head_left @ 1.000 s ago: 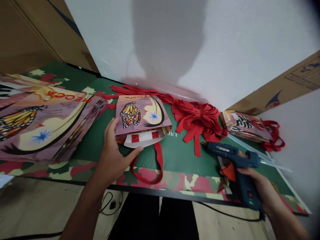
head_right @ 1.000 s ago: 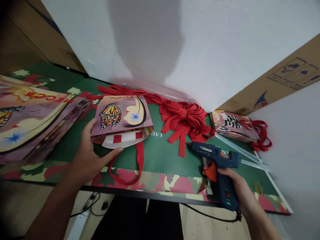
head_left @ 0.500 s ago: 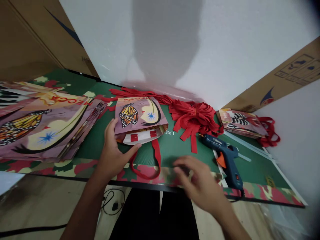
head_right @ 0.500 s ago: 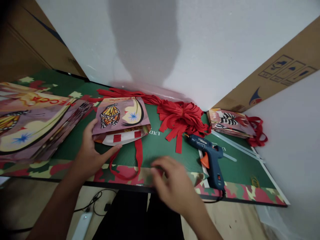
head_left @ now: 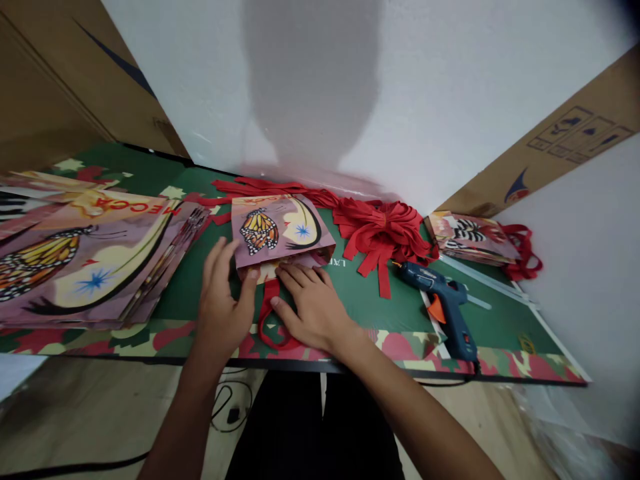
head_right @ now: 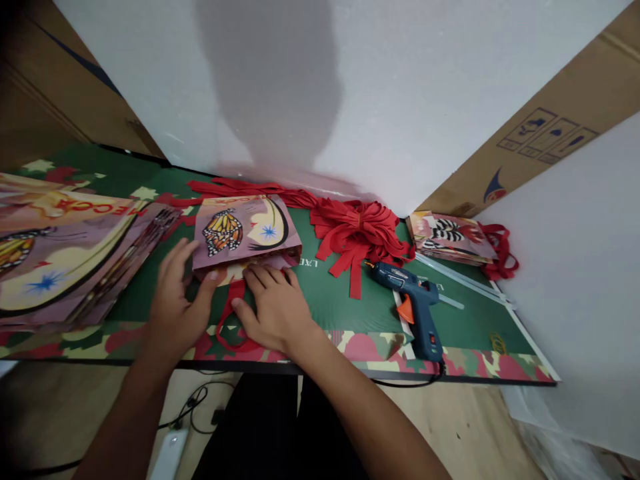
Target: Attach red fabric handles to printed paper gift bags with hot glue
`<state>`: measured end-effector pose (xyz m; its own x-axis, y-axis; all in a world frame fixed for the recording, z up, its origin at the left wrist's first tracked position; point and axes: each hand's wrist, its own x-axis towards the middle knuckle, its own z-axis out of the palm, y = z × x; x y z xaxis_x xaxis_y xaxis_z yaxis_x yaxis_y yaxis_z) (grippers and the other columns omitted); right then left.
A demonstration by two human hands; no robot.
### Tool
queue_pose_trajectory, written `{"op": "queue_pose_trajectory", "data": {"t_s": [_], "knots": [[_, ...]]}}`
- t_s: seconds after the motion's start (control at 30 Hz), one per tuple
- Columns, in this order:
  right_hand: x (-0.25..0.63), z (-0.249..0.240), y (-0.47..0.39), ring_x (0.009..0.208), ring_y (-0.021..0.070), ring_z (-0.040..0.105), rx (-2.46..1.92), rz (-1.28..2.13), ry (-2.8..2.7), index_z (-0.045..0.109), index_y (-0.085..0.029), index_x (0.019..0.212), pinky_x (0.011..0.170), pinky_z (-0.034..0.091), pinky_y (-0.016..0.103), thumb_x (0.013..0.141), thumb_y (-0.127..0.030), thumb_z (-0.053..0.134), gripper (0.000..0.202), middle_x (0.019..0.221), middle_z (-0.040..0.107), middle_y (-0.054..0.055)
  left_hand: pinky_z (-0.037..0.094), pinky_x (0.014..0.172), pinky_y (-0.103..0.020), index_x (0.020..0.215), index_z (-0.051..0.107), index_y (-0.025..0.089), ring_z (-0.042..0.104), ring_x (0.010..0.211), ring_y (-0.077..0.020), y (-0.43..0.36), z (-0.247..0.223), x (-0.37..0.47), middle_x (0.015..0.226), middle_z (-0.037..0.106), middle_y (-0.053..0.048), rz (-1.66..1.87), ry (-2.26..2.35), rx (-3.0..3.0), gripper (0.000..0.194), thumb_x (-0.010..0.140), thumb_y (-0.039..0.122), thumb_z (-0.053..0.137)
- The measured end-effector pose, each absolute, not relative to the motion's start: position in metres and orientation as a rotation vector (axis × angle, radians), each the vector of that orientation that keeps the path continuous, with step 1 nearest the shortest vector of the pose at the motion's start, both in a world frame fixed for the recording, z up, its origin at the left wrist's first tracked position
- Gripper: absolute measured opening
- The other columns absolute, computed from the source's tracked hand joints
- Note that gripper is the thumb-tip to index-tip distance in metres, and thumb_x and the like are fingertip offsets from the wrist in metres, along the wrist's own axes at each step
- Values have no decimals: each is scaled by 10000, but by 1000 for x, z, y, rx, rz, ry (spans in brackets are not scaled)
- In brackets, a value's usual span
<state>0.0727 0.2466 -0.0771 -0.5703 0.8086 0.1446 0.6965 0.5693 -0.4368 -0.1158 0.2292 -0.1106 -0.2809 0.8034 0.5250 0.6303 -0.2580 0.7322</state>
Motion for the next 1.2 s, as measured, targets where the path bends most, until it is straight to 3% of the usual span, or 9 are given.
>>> {"op": "queue_pose_trajectory", "data": {"t_s": [0.1,0.3,0.47,0.63,0.77,0.87,0.97,1.1,1.2], "knots": [[74,-81,248,1577,259,464,-1231,505,-2451,537,-158,1634,1342,274,472,1153,-428,530,551,1699,546,113,569,1155,-509,1502,617,242,614,1391,-337,218,-110,-107,1472,602,-159,1692,1891,2047,516,992,236,696],[87,-86,257,1556,192,514,-1204,624,-2282,607,-98,1571,1339,324,379,1136,-224,404,497,1654,594,129,513,1165,-614,1485,605,80,628,1346,-421,226,-124,-92,1432,661,-249,919,1789,2449,507,1039,222,408],[108,-84,244,1667,294,355,-1409,526,-2305,479,-56,1677,1385,252,480,1157,-404,459,626,1766,411,187,536,1078,-613,1448,629,46,651,1234,-445,228,-122,-88,1355,686,-267,816,1890,2460,517,1013,248,436],[167,-81,209,1592,306,491,-1573,566,-2204,612,-120,1593,1341,368,534,1176,-447,401,570,1689,538,159,543,1068,-595,1429,653,64,660,1217,-432,227,-122,-88,1330,701,-244,833,1903,2449,510,1004,252,444],[217,-77,170,1394,413,669,-1862,113,-1933,713,-66,1412,1152,551,615,1133,-445,474,528,1474,697,274,532,1124,-613,1422,659,41,657,1244,-422,228,-123,-91,1353,706,-250,831,1866,2452,514,1017,242,413],[214,-66,149,1207,331,757,-1638,-16,-1909,735,-176,1307,1036,620,502,1114,-335,544,314,1299,785,178,492,1215,-600,1418,649,23,626,1348,-402,226,-122,-93,1414,693,-251,877,1813,2421,510,1045,228,369],[175,-57,164,1053,222,785,-1278,364,-2081,727,-236,1263,925,638,336,1126,-211,519,250,1157,819,81,505,1226,-544,1408,642,43,623,1384,-372,222,-122,-95,1464,665,-240,944,1814,2346,485,1069,261,372],[118,-64,224,1388,282,644,-1131,399,-2325,688,-132,1432,1210,508,441,1144,-248,525,350,1504,698,150,516,1209,-535,1395,637,32,635,1357,-381,223,-123,-96,1441,669,-248,923,1826,2385,489,1060,284,385],[98,-80,254,1516,338,522,-1239,350,-2421,601,-70,1566,1294,409,505,1142,-335,563,502,1629,601,176,513,1198,-563,1395,640,-5,647,1312,-400,225,-120,-93,1392,681,-265,879,1829,2441,504,1037,261,406]]}}
